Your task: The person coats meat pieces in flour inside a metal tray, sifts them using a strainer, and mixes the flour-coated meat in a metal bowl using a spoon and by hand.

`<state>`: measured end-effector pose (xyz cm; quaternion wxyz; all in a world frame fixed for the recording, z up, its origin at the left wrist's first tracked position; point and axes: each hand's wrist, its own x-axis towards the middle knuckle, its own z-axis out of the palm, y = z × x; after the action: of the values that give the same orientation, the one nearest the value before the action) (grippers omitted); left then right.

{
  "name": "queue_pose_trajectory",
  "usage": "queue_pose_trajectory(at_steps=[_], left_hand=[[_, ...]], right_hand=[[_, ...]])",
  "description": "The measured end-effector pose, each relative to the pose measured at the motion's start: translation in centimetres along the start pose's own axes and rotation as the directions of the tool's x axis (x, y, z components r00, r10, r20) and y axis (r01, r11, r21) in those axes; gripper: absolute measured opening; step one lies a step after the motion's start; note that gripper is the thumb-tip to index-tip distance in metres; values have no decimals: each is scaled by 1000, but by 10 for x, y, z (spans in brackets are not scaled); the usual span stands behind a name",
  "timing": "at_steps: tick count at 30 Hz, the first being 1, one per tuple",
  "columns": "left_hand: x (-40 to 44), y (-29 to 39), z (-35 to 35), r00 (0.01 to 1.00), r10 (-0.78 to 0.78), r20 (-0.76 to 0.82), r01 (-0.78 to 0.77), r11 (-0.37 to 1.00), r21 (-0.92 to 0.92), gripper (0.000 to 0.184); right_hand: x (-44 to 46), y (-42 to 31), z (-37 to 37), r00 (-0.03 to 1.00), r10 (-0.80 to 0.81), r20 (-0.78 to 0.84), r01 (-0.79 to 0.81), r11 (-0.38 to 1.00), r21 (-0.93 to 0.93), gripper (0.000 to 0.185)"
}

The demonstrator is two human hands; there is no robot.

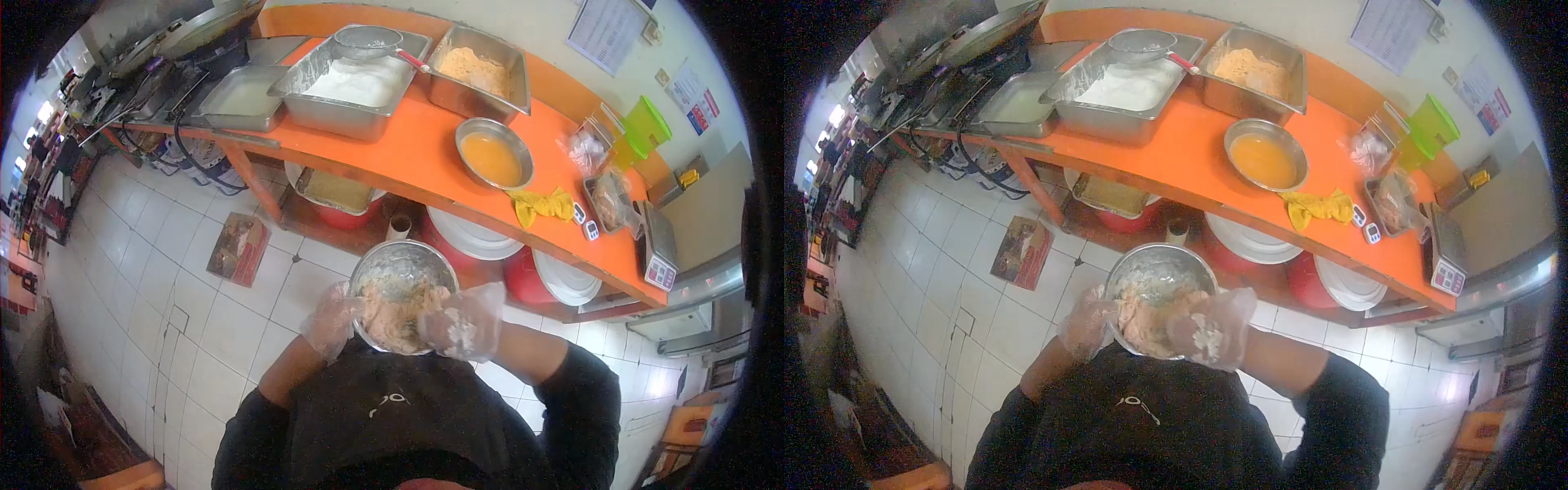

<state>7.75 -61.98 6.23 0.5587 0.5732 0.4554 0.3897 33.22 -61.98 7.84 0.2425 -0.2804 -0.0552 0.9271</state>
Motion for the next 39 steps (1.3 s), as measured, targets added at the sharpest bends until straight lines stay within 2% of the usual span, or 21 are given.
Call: queue_pose_trajectory(at_steps=[1, 2, 4, 6, 7, 10, 13, 14, 16, 18, 20, 23, 25, 26, 29, 30, 32, 33, 35, 37, 39], left_hand=[[2, -1, 1, 1000, 2, 5, -2, 1000, 28, 25], [5, -7, 1, 1000, -12, 7, 12, 1000, -25, 25], [9, -26, 1, 998, -56, 16, 58, 976, -210, 25], [13, -25, 0, 993, -116, 22, 115, 912, -395, 24], [12, -10, 1, 988, -152, 20, 144, 881, -451, 23], [6, 2, -14, 994, 98, 56, -103, 990, 93, 21], [0, -44, -38, 830, 501, 244, -524, 552, 648, 18], [1, -58, -43, 727, 600, 335, -602, 321, 731, 17], [1, -43, -44, 799, 505, 326, -566, 450, 691, 17], [-1, -22, -40, 844, 461, 274, -511, 536, 673, 17], [-2, -5, -35, 867, 466, 178, -450, 578, 681, 17], [4, -24, -37, 998, 31, -55, -35, 997, -72, 19], [8, -75, -52, 984, 163, -71, -158, 985, 64, 21], [9, -82, -59, 972, 225, -74, -209, 961, 179, 22], [18, -86, -77, 916, 396, -66, -288, 763, 579, 24], [26, -83, -78, 922, 254, -291, -226, 966, 129, 24], [45, -78, -80, 894, -228, -385, -174, 614, -769, 24], [56, -83, -97, 888, -121, -444, -189, 784, -592, 24], [79, -81, -134, 877, 33, -479, -208, 925, -317, 25], [92, -19, -145, 879, 21, -476, -220, 903, -368, 26], [110, 37, -152, 887, 18, -462, -286, 807, -517, 32]], right_hand=[[5, -2, 7, 997, -63, 33, 70, 966, -249, 22], [16, -4, 23, 966, -198, 166, 248, 530, -811, 23], [34, 10, 26, 980, -174, 92, 192, 950, -248, 25], [40, 7, 48, 943, -325, 68, 59, -38, -998, 29], [41, 5, 56, 916, -381, 124, -153, -619, -771, 32], [59, -5, 15, 900, -407, 158, -15, -390, -921, 24], [43, -32, 16, 859, -453, 239, 511, 744, -430, 18], [42, -32, 20, 832, -533, 150, 550, 763, -340, 18], [42, -45, 15, 806, -511, 300, 574, 549, -607, 20], [39, -43, 23, 745, -489, 453, 496, -49, -867, 21], [41, -32, 24, 765, -474, 436, 443, -103, -890, 21], [73, -1, 13, 880, -431, 200, 450, 624, -638, 23], [98, 16, 8, 951, -291, 102, 307, 924, -229, 25], [107, 17, 11, 976, -203, 84, 203, 979, 6, 27], [69, -11, 103, 858, -426, 287, 490, 509, -708, 22], [71, -17, 104, 834, -470, 288, 516, 479, -710, 20], [95, -27, 72, 817, -549, 174, 546, 641, -539, 18], [111, -32, 56, 834, -550, 56, 537, 782, -317, 16], [108, -43, 103, 657, -697, 288, 317, -90, -944, 16], [110, -62, 129, 594, -619, 514, -144, -710, -689, 15], [114, -85, 135, 596, -500, 628, -422, -861, -285, 15]])
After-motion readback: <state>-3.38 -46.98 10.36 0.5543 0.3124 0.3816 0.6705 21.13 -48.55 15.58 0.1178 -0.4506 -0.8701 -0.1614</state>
